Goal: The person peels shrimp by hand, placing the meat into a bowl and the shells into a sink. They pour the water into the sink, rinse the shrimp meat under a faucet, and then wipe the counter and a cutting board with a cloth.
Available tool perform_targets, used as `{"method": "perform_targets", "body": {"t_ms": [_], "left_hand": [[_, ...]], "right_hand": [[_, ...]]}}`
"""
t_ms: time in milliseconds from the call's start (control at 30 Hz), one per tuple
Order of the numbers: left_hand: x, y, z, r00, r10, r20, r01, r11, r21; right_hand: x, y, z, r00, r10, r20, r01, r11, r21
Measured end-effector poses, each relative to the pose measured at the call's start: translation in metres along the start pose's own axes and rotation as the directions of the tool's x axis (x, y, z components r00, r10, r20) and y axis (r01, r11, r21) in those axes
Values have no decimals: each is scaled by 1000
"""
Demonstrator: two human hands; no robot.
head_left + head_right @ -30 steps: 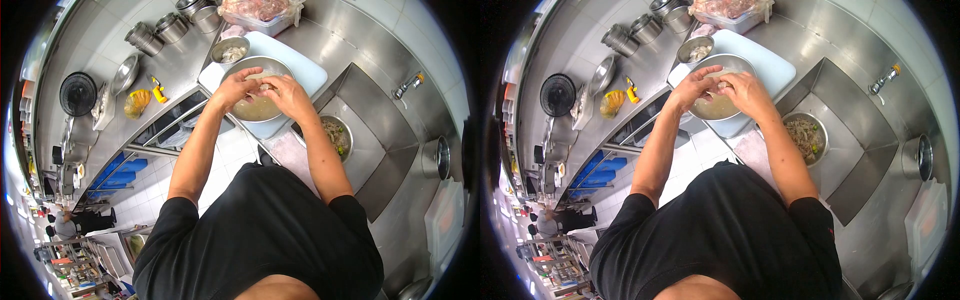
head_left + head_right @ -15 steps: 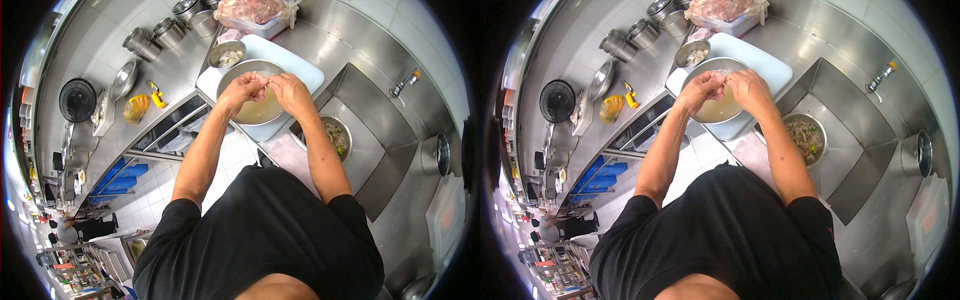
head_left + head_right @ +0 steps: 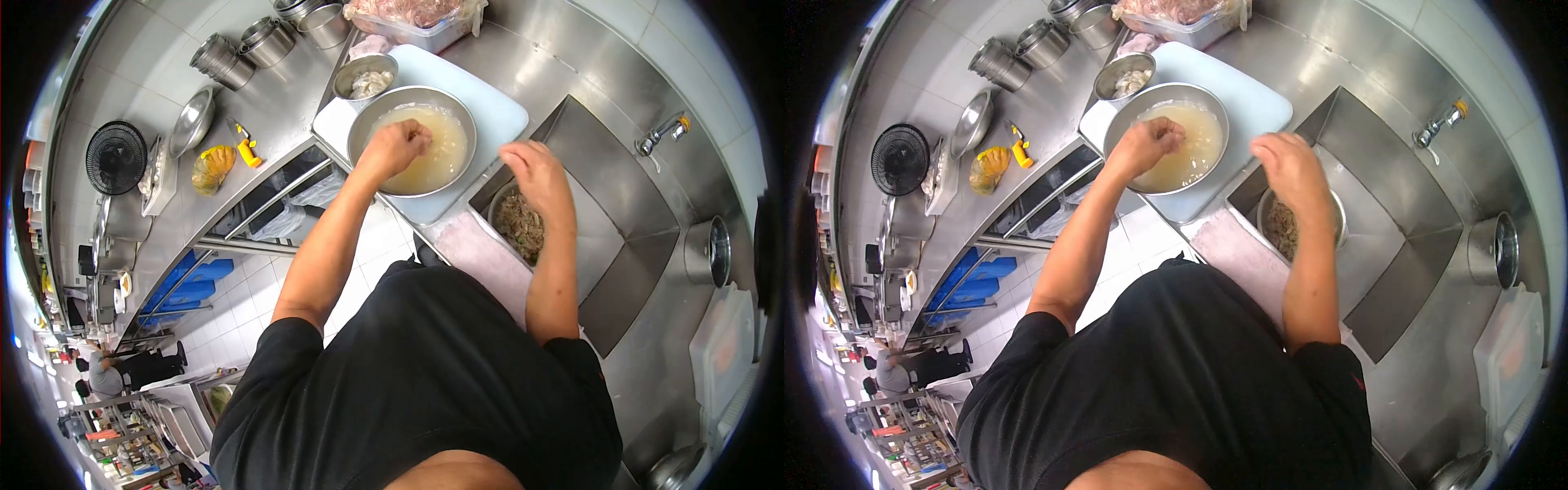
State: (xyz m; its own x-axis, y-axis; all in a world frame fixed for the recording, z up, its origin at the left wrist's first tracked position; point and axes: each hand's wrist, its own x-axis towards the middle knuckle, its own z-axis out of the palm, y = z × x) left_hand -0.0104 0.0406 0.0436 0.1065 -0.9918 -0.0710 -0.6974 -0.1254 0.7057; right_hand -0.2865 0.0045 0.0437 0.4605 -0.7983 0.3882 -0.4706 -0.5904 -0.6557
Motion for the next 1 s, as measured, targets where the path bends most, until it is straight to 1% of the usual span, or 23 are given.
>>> {"method": "perform_targets", "body": {"t_ms": [33,67,133,167,233,267,300,333,367,433,467,533,567,667,833,933,1000], "left_hand": [[0,-12,1,998,59,-32,-50,972,231],[1,-24,5,999,41,13,-43,929,367],[5,-38,11,995,-3,102,-60,787,614],[4,-40,13,998,22,64,-53,837,544],[-3,-30,12,998,66,-16,-54,916,397],[-4,-23,9,1000,-21,13,18,979,203],[-5,-9,3,993,-100,58,100,995,4],[-5,2,-1,979,-167,116,187,964,-189],[-6,8,-3,982,-132,136,165,948,-272],[-9,15,-7,985,-59,165,126,893,-432],[-12,18,-7,987,-36,158,109,869,-483],[-17,23,-6,990,4,138,77,811,-580],[-19,24,-6,994,6,110,62,799,-598],[-24,28,-11,999,16,42,14,766,-642],[-30,32,-14,997,71,-14,-62,742,-668],[-33,34,-12,998,58,-6,-44,681,-731],[-31,30,-8,996,94,0,-59,623,-780]], "right_hand": [[-6,7,-6,998,56,-10,-56,998,-21],[-15,18,-10,996,84,25,-81,990,-112],[-28,38,-13,985,152,76,-123,946,-298],[-32,44,-13,985,165,41,-145,942,-304],[-23,35,-19,992,125,-33,-129,960,-248],[-18,28,-18,992,108,-70,-121,968,-218],[-13,22,-12,993,100,-61,-107,986,-127],[-7,13,-6,994,89,-55,-91,995,-36],[0,4,1,996,76,-51,-73,996,57],[15,-20,19,999,14,-46,-9,995,104],[21,-30,27,999,-20,-44,26,991,128],[31,-43,40,999,40,33,-47,969,242],[34,-47,44,995,64,76,-84,952,295],[41,-52,55,993,58,101,-93,914,395],[45,-50,57,991,55,122,-101,905,414],[45,-50,52,988,55,146,-116,884,453],[45,-49,50,986,62,156,-132,863,487]]}}
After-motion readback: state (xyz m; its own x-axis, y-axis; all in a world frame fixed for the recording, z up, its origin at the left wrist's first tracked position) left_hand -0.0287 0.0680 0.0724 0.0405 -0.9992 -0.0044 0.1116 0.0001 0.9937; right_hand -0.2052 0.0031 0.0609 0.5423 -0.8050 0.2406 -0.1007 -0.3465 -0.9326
